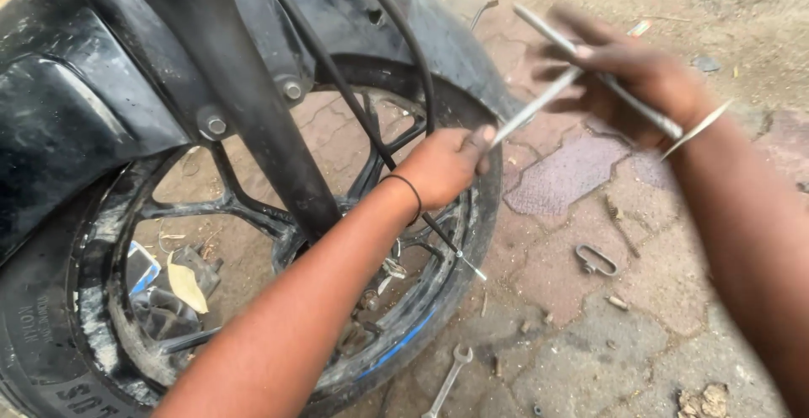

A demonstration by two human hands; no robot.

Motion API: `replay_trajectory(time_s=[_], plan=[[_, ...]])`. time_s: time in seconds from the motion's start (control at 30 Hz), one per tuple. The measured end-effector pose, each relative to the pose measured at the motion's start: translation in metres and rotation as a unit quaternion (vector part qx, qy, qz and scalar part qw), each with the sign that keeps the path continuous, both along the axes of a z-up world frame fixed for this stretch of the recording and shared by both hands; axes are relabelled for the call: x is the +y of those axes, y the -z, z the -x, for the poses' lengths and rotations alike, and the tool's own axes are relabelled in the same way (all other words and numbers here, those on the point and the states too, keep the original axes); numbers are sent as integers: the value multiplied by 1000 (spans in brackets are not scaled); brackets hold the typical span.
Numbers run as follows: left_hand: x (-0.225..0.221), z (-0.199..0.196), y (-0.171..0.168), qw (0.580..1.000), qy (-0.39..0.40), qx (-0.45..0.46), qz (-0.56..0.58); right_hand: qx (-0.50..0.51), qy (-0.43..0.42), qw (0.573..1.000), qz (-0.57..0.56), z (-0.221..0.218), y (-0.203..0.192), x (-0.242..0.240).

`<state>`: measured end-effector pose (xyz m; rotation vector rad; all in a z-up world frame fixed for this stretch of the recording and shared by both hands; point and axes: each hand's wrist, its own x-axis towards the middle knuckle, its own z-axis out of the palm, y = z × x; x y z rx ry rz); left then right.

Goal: Repairing the front wheel assembly and speedometer cable of a motorcycle.

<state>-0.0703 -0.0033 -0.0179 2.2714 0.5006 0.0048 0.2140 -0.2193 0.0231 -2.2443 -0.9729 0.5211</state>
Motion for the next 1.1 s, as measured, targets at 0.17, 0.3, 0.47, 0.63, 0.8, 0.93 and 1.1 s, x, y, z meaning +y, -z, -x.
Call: replay_trajectory(time_s=[0.17, 0.3, 0.47, 0.63, 0.8, 0.93, 1.1], plan=[[-4, -2, -7, 1000, 10, -2, 28, -51, 99, 991, -69, 59, 109, 52], [-9, 2, -4, 998, -50, 20, 41, -75, 176, 973, -126, 82, 117, 93], [-21, 19, -1, 989, 9, -123, -83, -91, 258, 943, -188, 131, 24, 88], [-34, 6, 13, 807, 141, -389, -421, -292, 97, 933, -184, 124, 44, 78], [-19, -95, -28, 884, 109, -259, -373, -367, -60, 923, -98, 112, 11, 75], [31, -165, -18, 973, 202, -107, 11, -102, -23, 977, 184, 142, -70, 47], [-5, -133, -40, 953, 174, -53, -242, 130, -153, 958, -207, 66, 32, 9]])
